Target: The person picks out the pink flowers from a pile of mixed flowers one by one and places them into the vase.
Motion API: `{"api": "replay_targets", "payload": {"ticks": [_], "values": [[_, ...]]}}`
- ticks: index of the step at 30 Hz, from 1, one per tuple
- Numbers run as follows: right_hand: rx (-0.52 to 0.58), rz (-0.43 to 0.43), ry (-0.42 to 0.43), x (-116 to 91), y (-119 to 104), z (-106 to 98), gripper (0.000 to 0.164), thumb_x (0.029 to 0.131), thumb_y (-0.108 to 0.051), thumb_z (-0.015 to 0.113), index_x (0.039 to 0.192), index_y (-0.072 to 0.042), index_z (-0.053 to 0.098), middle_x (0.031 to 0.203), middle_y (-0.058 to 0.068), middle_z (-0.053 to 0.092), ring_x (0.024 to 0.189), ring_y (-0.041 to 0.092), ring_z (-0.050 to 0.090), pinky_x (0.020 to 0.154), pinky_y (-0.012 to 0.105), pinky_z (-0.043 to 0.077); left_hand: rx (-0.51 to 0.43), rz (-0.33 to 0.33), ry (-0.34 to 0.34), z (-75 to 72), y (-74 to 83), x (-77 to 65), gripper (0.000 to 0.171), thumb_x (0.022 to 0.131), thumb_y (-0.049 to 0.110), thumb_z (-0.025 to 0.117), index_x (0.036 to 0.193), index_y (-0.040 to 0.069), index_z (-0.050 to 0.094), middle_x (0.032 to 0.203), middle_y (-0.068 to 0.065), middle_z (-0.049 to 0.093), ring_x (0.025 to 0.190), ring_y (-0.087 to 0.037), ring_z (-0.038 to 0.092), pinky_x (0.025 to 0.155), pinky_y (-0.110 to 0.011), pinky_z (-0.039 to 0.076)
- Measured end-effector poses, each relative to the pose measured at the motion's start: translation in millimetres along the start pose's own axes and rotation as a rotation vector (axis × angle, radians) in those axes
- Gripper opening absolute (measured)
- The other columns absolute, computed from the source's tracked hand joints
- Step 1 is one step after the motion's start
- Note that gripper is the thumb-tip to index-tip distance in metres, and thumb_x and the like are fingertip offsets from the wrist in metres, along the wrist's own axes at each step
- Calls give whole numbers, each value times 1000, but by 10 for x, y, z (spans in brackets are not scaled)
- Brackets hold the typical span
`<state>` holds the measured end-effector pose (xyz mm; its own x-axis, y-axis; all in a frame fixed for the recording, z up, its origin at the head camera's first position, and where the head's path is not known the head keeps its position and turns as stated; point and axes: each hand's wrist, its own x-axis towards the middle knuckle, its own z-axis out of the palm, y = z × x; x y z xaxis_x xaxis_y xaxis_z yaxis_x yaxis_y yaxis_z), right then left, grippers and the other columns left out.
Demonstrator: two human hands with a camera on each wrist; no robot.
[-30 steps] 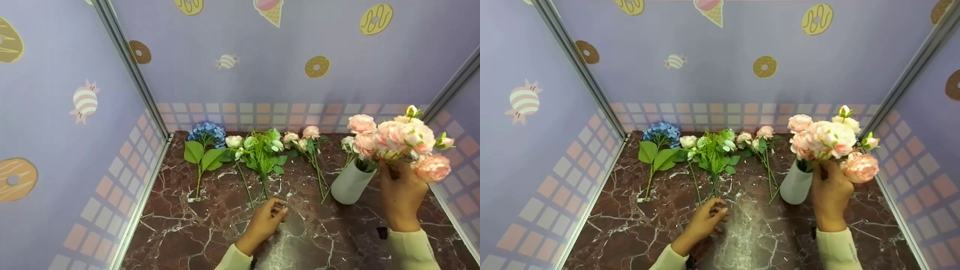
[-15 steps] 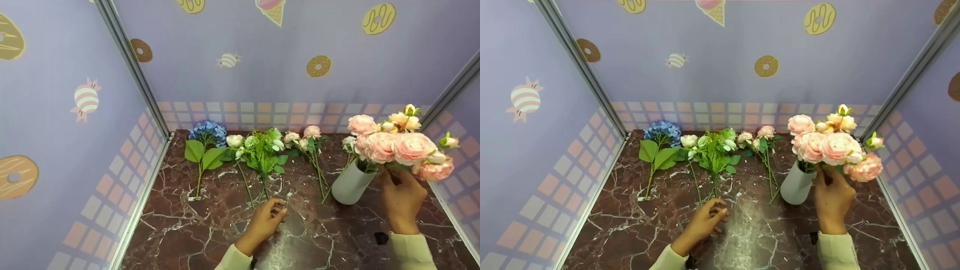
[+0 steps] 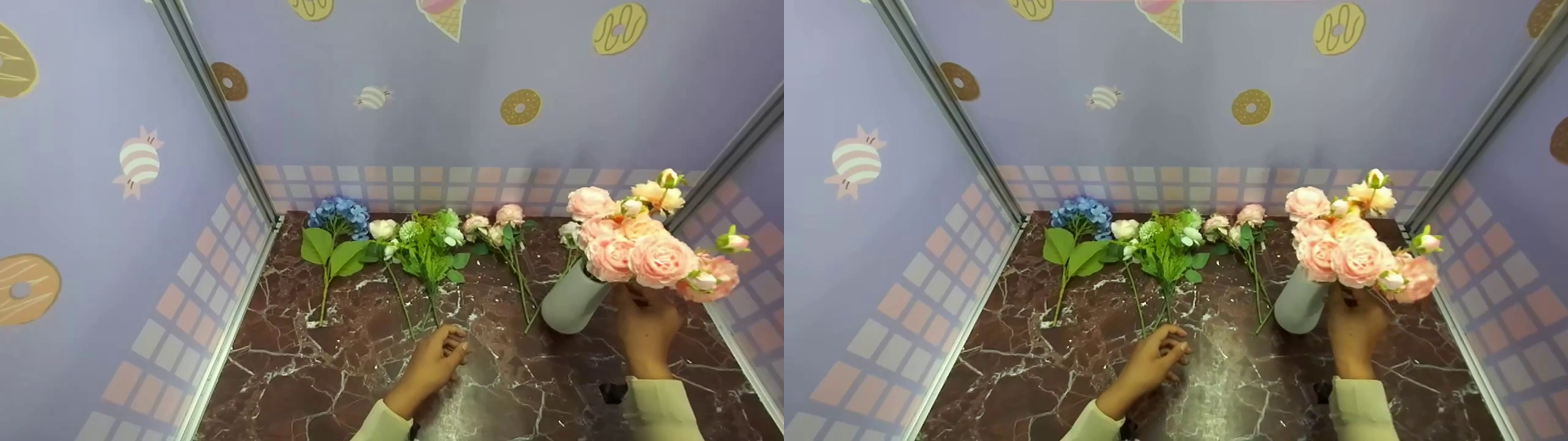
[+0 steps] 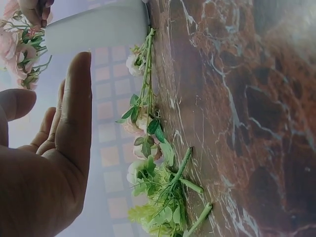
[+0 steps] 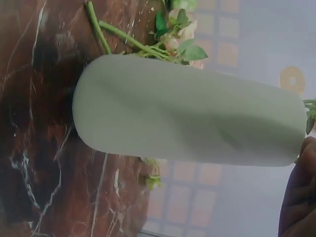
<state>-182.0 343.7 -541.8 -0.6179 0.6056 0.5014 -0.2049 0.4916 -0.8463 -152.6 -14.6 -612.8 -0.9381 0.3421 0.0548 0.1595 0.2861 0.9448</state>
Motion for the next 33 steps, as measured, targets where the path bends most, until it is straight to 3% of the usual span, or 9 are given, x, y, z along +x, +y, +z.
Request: {"api": "replay_targets", "payload": {"ticks": [4,8,14,18,22,27,29,31,33], "values": [[70,29,-21,-13,-36,-7,12,88,2,70,93,8,78,71,10,75,52,-8,60,51,7,47,-5,-2,7,10,-13,4,20,103,28,62,122,20,62,102,5,75,78,-1,70,61,-42,64],[122,76,-79,-37,-220,-30,16,90,1,69,96,14,75,65,2,73,48,-3,61,47,11,49,-26,-12,4,30,-19,20,19,102,25,64,121,18,63,101,3,76,77,-3,70,62,-51,63],[144,141,-133,-73,-298,-65,17,91,0,68,96,15,74,64,-6,73,50,-4,64,48,12,52,71,-19,31,95,20,122,18,101,29,66,118,22,65,98,6,78,74,2,69,63,-22,60],[165,181,-139,-76,-274,-64,21,92,-2,70,106,13,74,69,-10,73,54,-3,66,51,13,54,116,-49,49,148,66,237,17,100,29,66,116,25,66,96,8,77,73,2,68,63,-18,57],[189,151,-144,-36,-238,-126,19,91,0,70,105,13,73,69,1,73,55,0,67,51,16,55,119,-95,49,292,113,430,16,98,27,68,114,25,68,93,10,76,70,1,68,62,-19,58],[95,160,-124,-147,78,-172,18,92,-6,72,100,10,71,65,-9,69,50,-1,61,46,15,50,135,-130,38,497,115,774,14,96,25,72,108,19,71,90,6,77,69,-12,73,58,-20,57],[26,209,-143,-277,190,-162,19,94,-10,71,101,7,72,67,-22,65,52,-5,60,47,13,49,200,-120,47,565,99,924,12,95,25,73,104,17,74,88,5,78,69,-12,73,59,-20,56],[5,270,-193,-435,191,-150,20,95,-13,71,102,6,70,64,-21,63,54,-3,60,50,14,50,291,-110,57,636,79,1068,12,94,28,74,99,18,76,86,5,78,70,-7,70,62,-20,55],[54,341,-241,-585,177,-128,22,96,-12,72,106,7,68,68,-17,66,56,2,64,53,18,55,377,-98,76,714,75,1206,15,92,34,76,95,19,79,86,5,79,70,-5,69,66,-19,55]]}}
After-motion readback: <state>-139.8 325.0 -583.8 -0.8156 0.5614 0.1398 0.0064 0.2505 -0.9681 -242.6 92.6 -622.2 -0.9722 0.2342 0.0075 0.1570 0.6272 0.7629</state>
